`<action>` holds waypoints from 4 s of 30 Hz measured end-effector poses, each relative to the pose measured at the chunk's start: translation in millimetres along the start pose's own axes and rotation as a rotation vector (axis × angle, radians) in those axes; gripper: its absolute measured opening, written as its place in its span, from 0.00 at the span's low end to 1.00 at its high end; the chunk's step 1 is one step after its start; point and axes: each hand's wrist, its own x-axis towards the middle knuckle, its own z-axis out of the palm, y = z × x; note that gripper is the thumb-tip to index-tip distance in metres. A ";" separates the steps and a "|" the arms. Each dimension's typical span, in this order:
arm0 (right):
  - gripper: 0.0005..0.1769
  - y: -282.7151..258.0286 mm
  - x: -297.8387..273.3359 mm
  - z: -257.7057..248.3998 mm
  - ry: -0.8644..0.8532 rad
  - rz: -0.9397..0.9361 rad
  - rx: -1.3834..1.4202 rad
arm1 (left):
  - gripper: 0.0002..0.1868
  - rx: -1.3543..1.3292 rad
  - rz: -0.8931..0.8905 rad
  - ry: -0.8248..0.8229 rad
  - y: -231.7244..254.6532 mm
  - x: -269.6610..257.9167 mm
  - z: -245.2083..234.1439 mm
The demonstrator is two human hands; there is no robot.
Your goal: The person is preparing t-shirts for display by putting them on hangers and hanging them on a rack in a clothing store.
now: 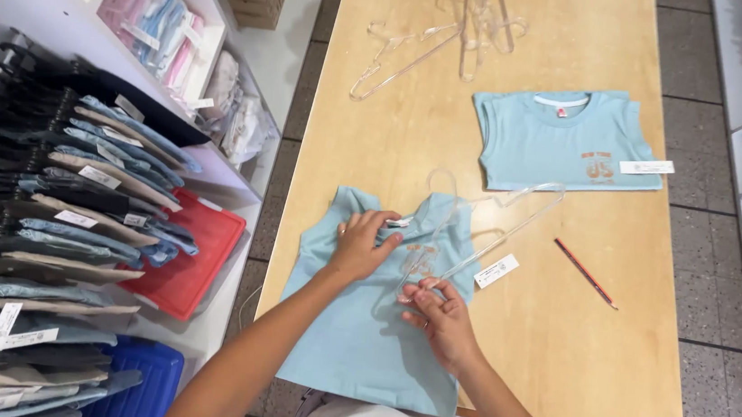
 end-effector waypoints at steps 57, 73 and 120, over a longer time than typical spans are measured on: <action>0.32 -90.9 -97.5 -124.3 0.253 -0.289 -0.620 | 0.09 0.163 0.243 -0.188 36.8 82.1 -98.8; 0.25 -158.5 -83.0 -107.2 0.312 -0.483 -1.110 | 0.16 0.274 0.112 -0.382 29.4 62.3 -153.2; 0.23 -202.3 -60.2 -51.8 0.174 -0.929 -1.254 | 0.28 0.002 0.286 -0.457 135.7 2.1 -255.4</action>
